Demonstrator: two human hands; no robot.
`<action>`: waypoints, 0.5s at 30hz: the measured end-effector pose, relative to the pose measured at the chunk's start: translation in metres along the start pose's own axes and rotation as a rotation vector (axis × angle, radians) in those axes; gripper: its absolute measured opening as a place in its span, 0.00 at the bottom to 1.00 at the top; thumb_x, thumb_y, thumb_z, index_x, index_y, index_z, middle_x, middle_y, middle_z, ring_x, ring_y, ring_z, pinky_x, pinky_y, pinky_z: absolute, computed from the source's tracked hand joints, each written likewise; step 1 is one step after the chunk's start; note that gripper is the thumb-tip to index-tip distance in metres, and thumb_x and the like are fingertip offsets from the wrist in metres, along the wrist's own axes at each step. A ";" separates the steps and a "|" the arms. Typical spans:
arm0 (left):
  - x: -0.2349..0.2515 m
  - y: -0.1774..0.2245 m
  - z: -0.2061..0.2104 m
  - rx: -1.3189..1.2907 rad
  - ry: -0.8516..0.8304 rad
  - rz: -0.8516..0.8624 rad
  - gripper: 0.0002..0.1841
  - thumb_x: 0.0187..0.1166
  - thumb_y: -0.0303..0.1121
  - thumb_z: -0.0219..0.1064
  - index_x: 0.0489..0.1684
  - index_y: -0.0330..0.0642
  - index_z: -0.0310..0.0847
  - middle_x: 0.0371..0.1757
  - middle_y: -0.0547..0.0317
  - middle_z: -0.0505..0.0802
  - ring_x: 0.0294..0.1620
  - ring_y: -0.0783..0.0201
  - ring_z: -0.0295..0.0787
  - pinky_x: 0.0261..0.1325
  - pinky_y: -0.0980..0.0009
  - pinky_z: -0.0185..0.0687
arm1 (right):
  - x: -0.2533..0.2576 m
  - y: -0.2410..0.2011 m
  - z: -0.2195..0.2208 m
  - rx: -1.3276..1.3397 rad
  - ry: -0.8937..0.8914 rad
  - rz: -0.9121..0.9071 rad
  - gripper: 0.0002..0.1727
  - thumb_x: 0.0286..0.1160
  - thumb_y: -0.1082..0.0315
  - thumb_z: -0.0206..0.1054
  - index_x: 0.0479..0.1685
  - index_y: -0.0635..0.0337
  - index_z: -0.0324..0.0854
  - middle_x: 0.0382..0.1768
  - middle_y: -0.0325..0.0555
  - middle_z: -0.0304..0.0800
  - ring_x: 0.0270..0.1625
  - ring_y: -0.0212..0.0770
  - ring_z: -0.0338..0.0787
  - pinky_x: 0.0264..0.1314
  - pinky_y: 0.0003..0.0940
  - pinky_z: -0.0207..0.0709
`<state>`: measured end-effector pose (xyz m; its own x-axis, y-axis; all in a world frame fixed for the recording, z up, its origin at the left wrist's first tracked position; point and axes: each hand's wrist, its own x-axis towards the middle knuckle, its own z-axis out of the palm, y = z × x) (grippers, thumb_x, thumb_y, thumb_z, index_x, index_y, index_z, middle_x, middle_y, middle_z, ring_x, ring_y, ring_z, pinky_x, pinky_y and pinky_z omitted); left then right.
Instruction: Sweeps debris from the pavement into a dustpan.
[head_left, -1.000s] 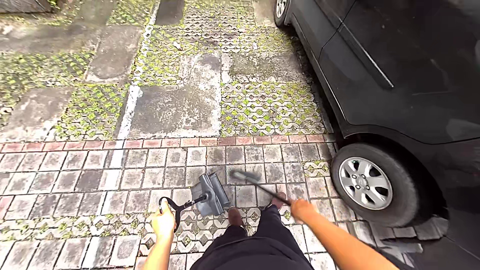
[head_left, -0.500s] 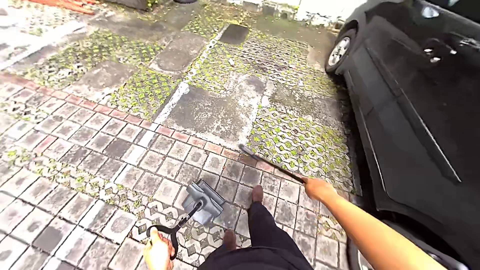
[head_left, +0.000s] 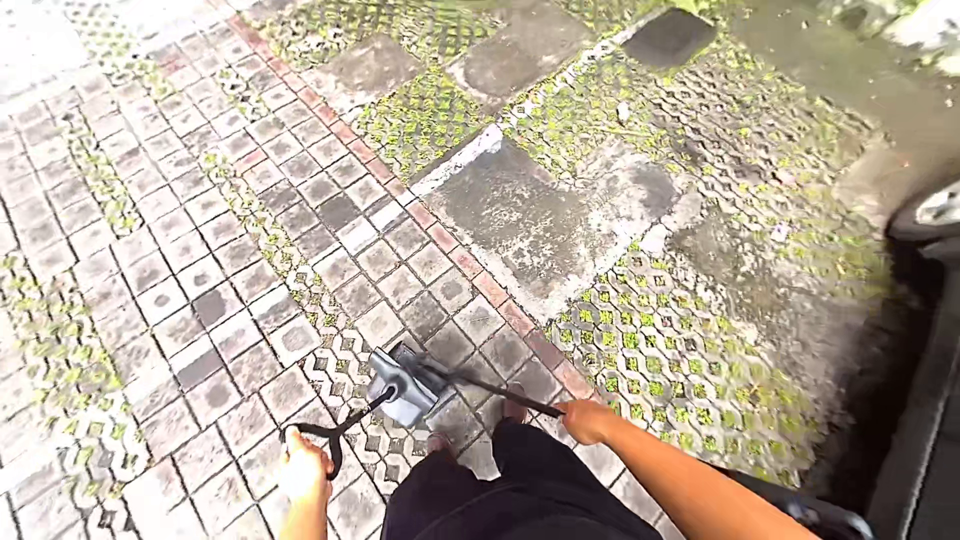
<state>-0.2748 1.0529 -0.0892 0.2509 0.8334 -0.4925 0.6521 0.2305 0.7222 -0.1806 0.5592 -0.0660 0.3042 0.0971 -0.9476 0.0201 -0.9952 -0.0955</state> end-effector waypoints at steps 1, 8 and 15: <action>0.002 0.006 0.005 0.033 0.020 -0.011 0.28 0.92 0.60 0.47 0.38 0.43 0.74 0.13 0.66 0.68 0.07 0.68 0.63 0.11 0.66 0.67 | 0.008 0.002 -0.013 -0.022 -0.027 -0.071 0.27 0.90 0.53 0.52 0.86 0.43 0.72 0.73 0.62 0.84 0.77 0.67 0.81 0.74 0.75 0.70; 0.028 0.013 -0.014 0.124 0.107 -0.100 0.32 0.91 0.61 0.50 0.49 0.35 0.77 0.20 0.56 0.76 0.13 0.62 0.71 0.20 0.59 0.76 | -0.020 -0.017 -0.138 -0.355 0.141 0.117 0.26 0.85 0.56 0.58 0.84 0.36 0.73 0.64 0.61 0.89 0.66 0.67 0.88 0.61 0.75 0.77; 0.054 0.006 -0.036 0.095 0.027 -0.112 0.31 0.91 0.61 0.50 0.35 0.38 0.76 0.14 0.61 0.73 0.08 0.65 0.69 0.13 0.63 0.72 | -0.003 -0.041 -0.123 -0.255 0.247 0.389 0.27 0.75 0.60 0.66 0.77 0.51 0.77 0.66 0.67 0.87 0.68 0.70 0.86 0.62 0.75 0.78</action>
<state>-0.2835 1.1177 -0.0940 0.1544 0.8184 -0.5535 0.7401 0.2753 0.6136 -0.0647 0.5982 -0.0218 0.5505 -0.2546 -0.7951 0.0826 -0.9311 0.3553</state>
